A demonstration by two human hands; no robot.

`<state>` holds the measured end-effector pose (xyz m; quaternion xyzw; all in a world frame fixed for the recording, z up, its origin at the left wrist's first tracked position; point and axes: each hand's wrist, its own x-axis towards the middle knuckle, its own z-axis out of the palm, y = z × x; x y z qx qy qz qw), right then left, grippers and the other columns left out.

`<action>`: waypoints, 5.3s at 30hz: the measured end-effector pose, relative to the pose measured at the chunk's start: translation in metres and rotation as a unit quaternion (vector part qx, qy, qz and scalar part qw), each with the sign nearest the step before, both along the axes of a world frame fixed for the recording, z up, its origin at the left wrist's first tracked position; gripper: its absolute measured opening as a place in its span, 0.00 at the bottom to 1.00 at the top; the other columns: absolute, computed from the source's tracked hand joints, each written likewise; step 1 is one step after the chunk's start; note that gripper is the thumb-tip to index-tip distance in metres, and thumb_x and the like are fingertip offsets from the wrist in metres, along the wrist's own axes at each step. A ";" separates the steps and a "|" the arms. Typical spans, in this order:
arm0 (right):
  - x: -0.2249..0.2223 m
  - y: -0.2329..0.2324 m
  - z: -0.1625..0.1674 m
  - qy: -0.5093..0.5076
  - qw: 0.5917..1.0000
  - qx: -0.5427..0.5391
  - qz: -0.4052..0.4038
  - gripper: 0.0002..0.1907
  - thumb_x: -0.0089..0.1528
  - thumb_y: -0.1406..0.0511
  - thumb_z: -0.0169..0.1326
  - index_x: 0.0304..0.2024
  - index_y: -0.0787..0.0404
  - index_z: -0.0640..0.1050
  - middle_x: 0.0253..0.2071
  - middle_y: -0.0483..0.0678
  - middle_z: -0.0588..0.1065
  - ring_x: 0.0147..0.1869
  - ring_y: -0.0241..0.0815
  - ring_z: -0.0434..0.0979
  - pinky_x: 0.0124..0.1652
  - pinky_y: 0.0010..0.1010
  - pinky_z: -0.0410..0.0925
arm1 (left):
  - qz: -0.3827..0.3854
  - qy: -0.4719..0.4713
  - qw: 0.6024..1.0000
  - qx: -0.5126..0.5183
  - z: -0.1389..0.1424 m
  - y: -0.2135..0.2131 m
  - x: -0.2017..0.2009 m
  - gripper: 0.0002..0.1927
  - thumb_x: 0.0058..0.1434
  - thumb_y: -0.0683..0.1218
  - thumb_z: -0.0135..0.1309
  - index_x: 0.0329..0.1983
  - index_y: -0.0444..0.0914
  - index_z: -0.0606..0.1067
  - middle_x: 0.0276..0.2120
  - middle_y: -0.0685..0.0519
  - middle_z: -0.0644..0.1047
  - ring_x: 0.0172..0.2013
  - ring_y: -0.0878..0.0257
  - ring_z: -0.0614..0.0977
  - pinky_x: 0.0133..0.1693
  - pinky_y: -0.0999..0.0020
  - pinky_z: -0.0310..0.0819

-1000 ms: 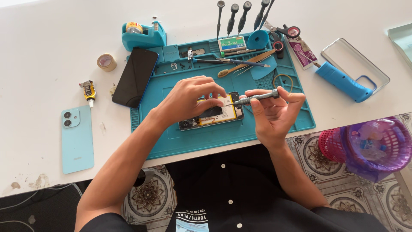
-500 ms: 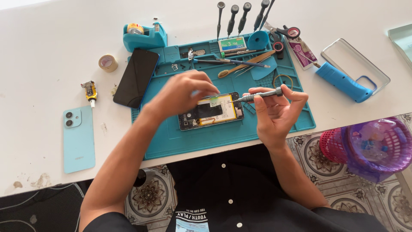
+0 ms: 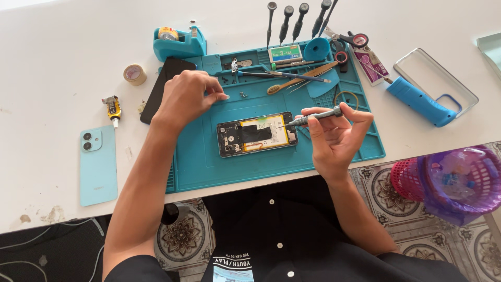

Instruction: The person repairs a smartphone at a workbench, using a screwdriver to remove and reinstall small screws on the opened phone. They handle the phone body, back cover, and small components on a blue repair mat, lifting the phone to work on its edges and reassembling it.

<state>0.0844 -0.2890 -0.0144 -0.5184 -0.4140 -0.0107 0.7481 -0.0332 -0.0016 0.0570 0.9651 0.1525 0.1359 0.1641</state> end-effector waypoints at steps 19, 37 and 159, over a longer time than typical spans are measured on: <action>-0.003 0.001 0.002 0.006 1.000 -0.006 0.008 0.23 0.73 0.76 0.52 0.60 0.56 0.54 0.48 0.66 0.78 0.48 0.39 0.82 0.49 0.25 0.76 | -0.017 -0.017 1.000 -0.007 -0.005 0.012 -0.006 0.06 0.63 0.45 0.61 0.41 0.47 0.86 0.35 0.53 0.83 0.30 0.55 0.83 0.35 0.59 0.77; -0.024 0.008 -0.010 -0.032 0.999 -0.024 -0.001 0.21 0.81 0.74 0.55 0.61 0.56 0.54 0.48 0.68 0.79 0.51 0.45 0.84 0.53 0.29 0.79 | -0.024 -0.105 0.993 0.051 -0.037 0.042 -0.026 0.03 0.58 0.49 0.66 0.35 0.49 0.86 0.32 0.56 0.82 0.35 0.55 0.84 0.37 0.57 0.78; 0.029 0.124 0.040 -0.163 0.958 -0.177 0.157 0.21 0.78 0.75 0.55 0.61 0.65 0.55 0.48 0.57 0.79 0.51 0.40 0.83 0.48 0.30 0.81 | -0.120 -0.154 0.981 0.007 -0.029 0.003 -0.022 0.07 0.60 0.52 0.66 0.33 0.45 0.83 0.32 0.58 0.77 0.37 0.60 0.81 0.36 0.59 0.76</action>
